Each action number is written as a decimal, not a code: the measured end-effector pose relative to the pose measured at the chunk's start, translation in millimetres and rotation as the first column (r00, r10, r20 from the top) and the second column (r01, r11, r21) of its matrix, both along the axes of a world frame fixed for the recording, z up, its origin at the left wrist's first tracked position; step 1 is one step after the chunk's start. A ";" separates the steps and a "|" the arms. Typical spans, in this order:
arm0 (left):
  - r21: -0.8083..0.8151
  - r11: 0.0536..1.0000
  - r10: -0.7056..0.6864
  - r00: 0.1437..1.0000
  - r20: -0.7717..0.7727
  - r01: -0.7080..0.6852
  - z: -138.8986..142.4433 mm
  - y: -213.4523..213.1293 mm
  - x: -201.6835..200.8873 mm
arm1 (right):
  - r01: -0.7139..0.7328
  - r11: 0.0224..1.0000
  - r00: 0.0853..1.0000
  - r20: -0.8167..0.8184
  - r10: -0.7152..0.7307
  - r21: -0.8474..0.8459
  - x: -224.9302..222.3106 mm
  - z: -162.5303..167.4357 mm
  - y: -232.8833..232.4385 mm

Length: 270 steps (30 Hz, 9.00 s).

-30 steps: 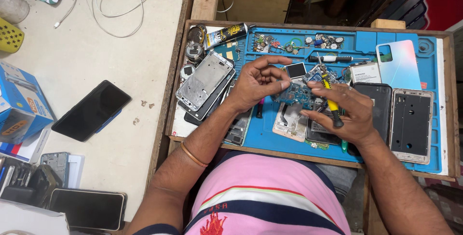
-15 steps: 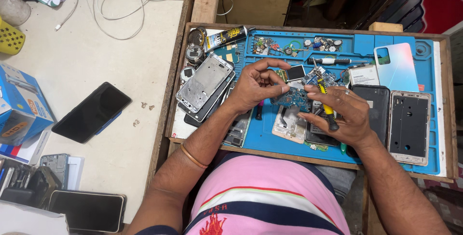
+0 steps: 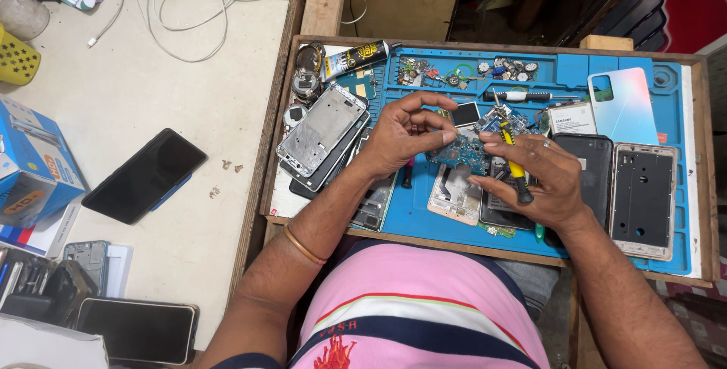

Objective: The person holds a disassembled phone motherboard on a blue repair mat and works on it with a yellow-handled screwdriver, prying and adjusting small components. They then pick up a toothbrush and repeatedly brush the surface of the circuit board.

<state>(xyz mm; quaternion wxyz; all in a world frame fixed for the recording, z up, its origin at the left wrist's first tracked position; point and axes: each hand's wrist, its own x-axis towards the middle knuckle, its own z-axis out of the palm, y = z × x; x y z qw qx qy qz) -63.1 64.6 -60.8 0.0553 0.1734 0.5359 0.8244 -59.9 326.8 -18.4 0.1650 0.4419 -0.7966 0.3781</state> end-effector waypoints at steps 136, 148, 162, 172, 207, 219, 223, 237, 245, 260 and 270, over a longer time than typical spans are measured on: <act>-0.316 0.939 0.055 0.967 -0.247 -0.134 6.6 2.1 7.9 | 0.026 0.987 0.983 0.185 0.004 -0.160 -0.9 -0.1 5.1; -0.133 0.988 -0.092 0.993 -0.079 0.081 15.9 3.0 8.9 | 0.094 0.996 0.977 -0.194 -0.093 -0.006 3.6 3.3 -3.8; -0.179 0.981 -0.085 0.992 -0.094 0.067 11.1 5.3 11.5 | 0.073 0.997 0.974 -0.214 -0.072 -0.007 6.8 0.5 -6.2; -0.113 0.982 -0.156 0.985 -0.067 0.148 16.2 -0.4 11.9 | 0.088 0.990 0.991 0.113 -0.076 -0.106 7.0 2.2 -1.8; -0.332 0.932 -0.175 0.983 -0.060 0.146 2.0 7.2 8.2 | 0.147 0.905 0.675 0.709 0.204 -0.400 0.4 -8.6 1.6; -0.327 0.940 -0.170 0.965 -0.198 0.098 13.4 9.4 15.5 | 0.281 0.882 0.629 0.767 0.129 -0.379 0.0 -9.9 -3.2; -0.399 0.917 -0.084 0.973 -0.216 -0.009 9.9 7.7 12.0 | 0.305 0.807 0.629 0.743 0.227 -0.506 -0.1 -6.0 -6.6; -0.395 0.912 0.002 0.964 -0.265 -0.111 8.9 6.9 8.8 | 0.327 0.788 0.697 0.696 0.171 -0.522 -3.6 -5.2 -0.7; -0.453 0.880 0.015 0.960 -0.281 -0.146 4.5 6.2 5.8 | 0.286 0.825 0.723 0.675 0.148 -0.487 -4.8 -8.2 0.4; -0.208 0.978 0.016 0.996 -0.085 -0.033 -2.4 10.6 1.0 | 0.265 0.871 0.785 0.617 0.054 -0.414 -3.0 -8.3 1.1; -0.020 0.998 0.051 0.997 -0.051 -0.052 -0.3 4.9 -2.8 | 0.237 0.927 0.795 0.606 -0.014 -0.290 -4.0 -14.6 3.3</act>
